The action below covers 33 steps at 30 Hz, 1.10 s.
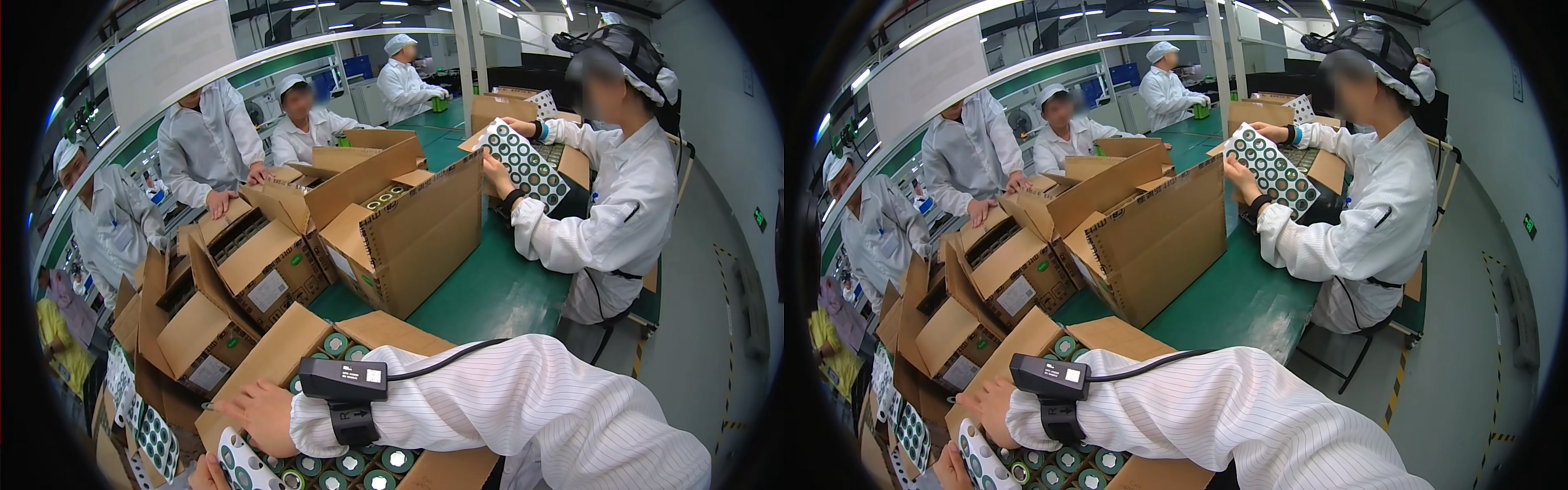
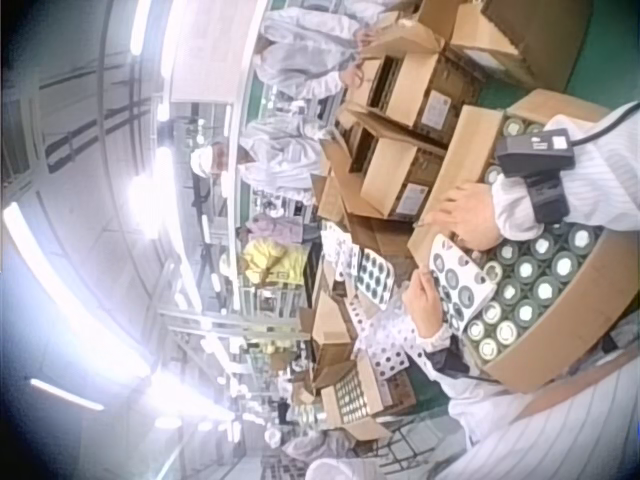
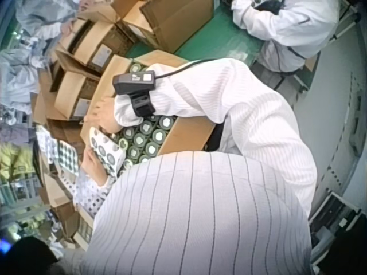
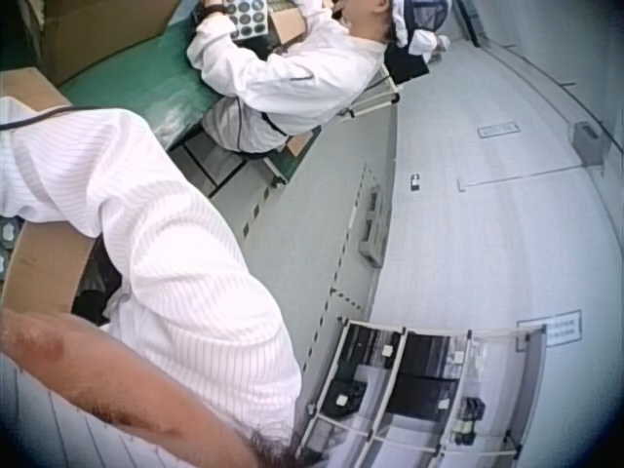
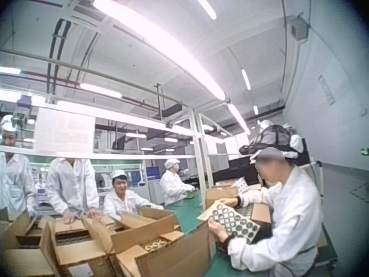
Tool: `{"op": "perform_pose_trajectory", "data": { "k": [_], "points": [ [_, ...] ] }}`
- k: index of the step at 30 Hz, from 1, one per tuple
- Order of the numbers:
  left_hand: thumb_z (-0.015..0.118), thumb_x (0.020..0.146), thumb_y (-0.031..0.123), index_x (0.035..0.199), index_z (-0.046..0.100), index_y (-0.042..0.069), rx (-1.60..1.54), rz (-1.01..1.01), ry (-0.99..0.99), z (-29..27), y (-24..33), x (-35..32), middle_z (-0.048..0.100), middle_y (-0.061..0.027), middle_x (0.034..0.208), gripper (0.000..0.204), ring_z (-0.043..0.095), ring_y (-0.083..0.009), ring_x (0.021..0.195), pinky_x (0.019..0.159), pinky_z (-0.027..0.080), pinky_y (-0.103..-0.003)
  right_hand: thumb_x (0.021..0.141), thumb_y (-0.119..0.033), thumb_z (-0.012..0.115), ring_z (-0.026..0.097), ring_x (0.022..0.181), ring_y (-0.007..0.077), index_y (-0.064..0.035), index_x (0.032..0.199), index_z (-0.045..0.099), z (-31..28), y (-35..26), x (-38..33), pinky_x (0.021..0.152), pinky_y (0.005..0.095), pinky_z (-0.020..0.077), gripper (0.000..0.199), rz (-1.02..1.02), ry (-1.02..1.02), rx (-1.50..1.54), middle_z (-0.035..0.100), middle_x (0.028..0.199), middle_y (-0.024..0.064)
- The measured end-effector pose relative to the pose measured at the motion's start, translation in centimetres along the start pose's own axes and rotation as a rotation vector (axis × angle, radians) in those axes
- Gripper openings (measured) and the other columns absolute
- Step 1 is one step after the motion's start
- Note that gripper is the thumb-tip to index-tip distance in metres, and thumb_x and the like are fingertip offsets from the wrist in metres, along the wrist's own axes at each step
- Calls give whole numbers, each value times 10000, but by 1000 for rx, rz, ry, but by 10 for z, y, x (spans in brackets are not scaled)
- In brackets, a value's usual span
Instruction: Applying circular green insulator stickers to the tops of cylindrical battery cells in boxes.
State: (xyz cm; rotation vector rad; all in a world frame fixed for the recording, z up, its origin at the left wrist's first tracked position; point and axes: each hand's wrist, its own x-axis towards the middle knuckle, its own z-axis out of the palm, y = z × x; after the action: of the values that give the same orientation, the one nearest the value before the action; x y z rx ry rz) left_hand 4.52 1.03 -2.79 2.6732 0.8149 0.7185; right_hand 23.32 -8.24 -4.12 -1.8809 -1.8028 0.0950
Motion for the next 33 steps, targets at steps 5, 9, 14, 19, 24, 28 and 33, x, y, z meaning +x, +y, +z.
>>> {"op": "perform_pose_trajectory", "data": {
  "k": [5, 9, 14, 19, 24, 28, 33],
  "points": [
    [428, 918, 255, 913, 585, -41, 32, -22, 4, -5, -1, 0, 580, -208, 719, 335, 537, -298, 594, 541, 409, -348, 730, -195, 612, 430, 1092, 273, -49, 1301, 309, 1, -2, 5, 933, 356, 305, 663, -26, -8, 17, 508, 1121, 127],
    [436, 917, 239, 907, 586, -42, -18, -6, 18, -6, 2, 1, 586, -188, 713, 318, 534, -270, 592, 544, 407, -341, 728, -175, 605, 454, 1081, 300, -40, 1298, 308, -4, -4, 4, 924, 386, 334, 658, -28, -42, 9, 509, 1127, 143],
    [475, 887, 194, 640, 423, -24, -156, 44, 133, 9, -15, -1, 336, -153, 513, 333, 321, -167, 442, 426, 264, -349, 755, -158, 577, 508, 995, 381, -20, 1173, 394, -12, -2, 3, 847, 421, 407, 477, 38, 83, 326, 550, 1009, 224],
    [457, 899, 198, 661, 460, -21, -179, 75, 141, 13, -8, 2, 370, -165, 513, 323, 321, -202, 433, 429, 292, -348, 790, -212, 563, 537, 895, 354, -14, 975, 483, -15, 9, 3, 792, 408, 418, 283, 82, 191, 444, 564, 919, 189],
    [424, 921, 228, 641, 409, -6, -268, 56, 250, 0, -19, 0, 325, -130, 501, 365, 293, -143, 450, 430, 271, -320, 768, -250, 584, 548, 816, 347, -19, 798, 558, -15, 10, 6, 749, 413, 427, 234, 19, 186, 464, 571, 875, 176],
    [270, 955, 407, 748, 529, -7, -869, -227, 234, -2, -16, -12, 526, -17, 601, 531, 442, -74, 512, 469, 348, -223, 798, -267, 588, 502, 997, 322, -37, 716, 552, -26, 3, 4, 860, 366, 391, 247, 1, -32, 390, 551, 1071, 165],
    [267, 953, 413, 760, 531, -8, -1118, -259, 50, 1, -2, -17, 531, -18, 610, 533, 449, -74, 518, 474, 354, -221, 776, -281, 614, 452, 1068, 299, -55, 631, 558, -28, -1, -2, 924, 387, 332, 274, -90, -75, 307, 533, 1108, 149]
  ]
}}
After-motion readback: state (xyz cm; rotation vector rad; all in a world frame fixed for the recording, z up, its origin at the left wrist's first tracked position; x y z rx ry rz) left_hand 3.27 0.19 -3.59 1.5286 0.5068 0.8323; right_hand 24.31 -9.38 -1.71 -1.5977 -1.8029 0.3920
